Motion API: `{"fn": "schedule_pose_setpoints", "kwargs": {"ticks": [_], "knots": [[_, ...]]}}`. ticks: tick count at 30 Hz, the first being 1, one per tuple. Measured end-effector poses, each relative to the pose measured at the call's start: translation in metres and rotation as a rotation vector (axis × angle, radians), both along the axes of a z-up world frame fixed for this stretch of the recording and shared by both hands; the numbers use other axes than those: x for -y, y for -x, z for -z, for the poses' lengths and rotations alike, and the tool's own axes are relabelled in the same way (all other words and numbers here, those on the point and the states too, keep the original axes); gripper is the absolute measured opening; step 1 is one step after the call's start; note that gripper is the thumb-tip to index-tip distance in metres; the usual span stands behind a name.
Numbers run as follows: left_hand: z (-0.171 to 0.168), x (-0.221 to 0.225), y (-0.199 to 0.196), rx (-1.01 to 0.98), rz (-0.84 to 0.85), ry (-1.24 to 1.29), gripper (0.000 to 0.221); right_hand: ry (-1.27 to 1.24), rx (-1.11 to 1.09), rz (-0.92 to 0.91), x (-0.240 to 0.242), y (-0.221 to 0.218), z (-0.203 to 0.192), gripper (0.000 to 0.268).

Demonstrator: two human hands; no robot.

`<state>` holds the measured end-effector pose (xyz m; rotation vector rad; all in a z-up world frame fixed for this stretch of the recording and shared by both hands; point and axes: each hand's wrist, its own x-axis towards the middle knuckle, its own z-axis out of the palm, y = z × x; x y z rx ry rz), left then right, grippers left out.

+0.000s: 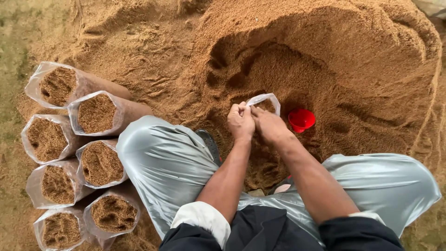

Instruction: Filling small plastic bags with agricultural substrate using a hand scoop

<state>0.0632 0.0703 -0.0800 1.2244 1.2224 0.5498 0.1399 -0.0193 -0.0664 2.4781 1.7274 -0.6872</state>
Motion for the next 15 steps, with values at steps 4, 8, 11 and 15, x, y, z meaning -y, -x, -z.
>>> {"fn": "schedule_pose_setpoints", "kwargs": {"ticks": [4,8,11,15], "knots": [[0.017,-0.004,0.000,0.039,-0.012,0.006,0.005,-0.048,-0.014,0.032,-0.010,0.002,-0.014,0.042],[0.009,-0.004,-0.003,0.011,-0.018,0.083,0.008,0.057,0.022,0.151,-0.012,0.004,-0.022,0.033],[0.030,0.008,0.003,-0.119,-0.073,0.153,0.023,0.058,0.095,0.108,-0.005,0.011,-0.046,0.026],[0.080,0.030,0.006,-0.377,-0.011,0.277,0.037,-0.001,0.414,0.029,0.022,0.006,0.014,0.016]]}}
